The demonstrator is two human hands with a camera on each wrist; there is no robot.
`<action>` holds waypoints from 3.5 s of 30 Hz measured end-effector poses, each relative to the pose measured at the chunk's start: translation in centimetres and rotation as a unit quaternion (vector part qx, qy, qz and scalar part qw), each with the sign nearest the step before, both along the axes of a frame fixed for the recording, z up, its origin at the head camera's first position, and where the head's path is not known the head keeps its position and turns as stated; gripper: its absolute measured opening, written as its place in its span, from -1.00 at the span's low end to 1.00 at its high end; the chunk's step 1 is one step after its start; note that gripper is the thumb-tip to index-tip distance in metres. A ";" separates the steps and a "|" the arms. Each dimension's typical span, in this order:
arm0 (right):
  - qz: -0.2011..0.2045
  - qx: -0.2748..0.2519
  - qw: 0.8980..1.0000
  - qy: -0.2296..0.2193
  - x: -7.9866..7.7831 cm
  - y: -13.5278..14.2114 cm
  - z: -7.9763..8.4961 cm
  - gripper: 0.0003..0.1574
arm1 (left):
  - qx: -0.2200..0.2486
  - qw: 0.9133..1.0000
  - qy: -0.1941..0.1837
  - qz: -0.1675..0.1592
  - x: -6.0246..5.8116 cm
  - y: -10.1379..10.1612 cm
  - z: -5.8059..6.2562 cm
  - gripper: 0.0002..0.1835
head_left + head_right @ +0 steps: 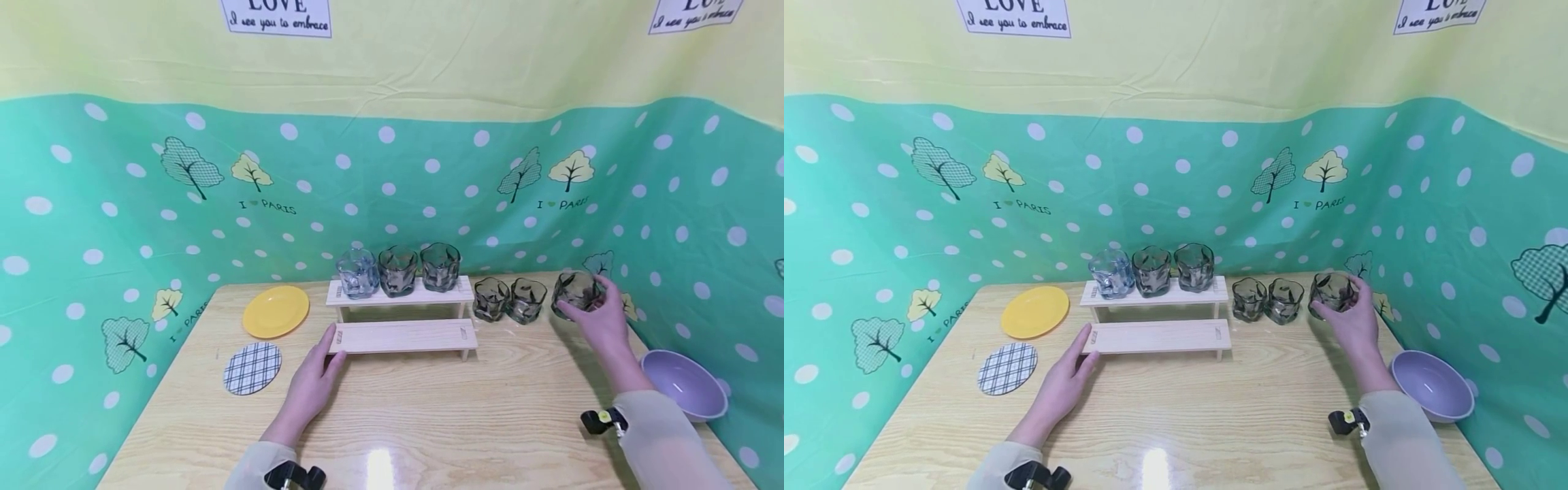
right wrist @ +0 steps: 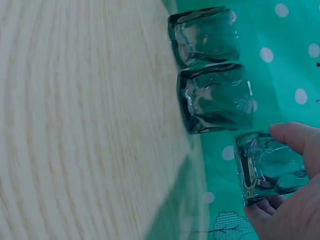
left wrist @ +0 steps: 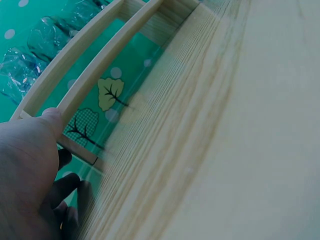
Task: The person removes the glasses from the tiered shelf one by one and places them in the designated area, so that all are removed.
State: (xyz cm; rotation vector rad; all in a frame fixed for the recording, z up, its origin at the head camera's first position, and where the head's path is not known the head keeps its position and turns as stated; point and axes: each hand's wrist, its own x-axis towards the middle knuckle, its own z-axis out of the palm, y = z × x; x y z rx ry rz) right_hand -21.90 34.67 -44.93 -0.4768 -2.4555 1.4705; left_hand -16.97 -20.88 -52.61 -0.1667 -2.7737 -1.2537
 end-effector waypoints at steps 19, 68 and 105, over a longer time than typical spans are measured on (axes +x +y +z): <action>0.009 0.012 1.000 -0.018 -1.9 0.8 -2.6 0.44 | 0.002 1.000 -0.002 0.002 0.1 0.2 0.1 -0.25; 0.082 0.038 0.994 0.067 -1.1 -3.9 2.6 0.44 | -0.003 1.000 0.001 0.003 0.1 -0.1 -0.3 -0.25; 0.257 -0.037 0.962 0.085 -5.5 -19.8 4.4 0.46 | 0.004 1.000 0.003 -0.001 -0.2 0.2 -0.1 -0.26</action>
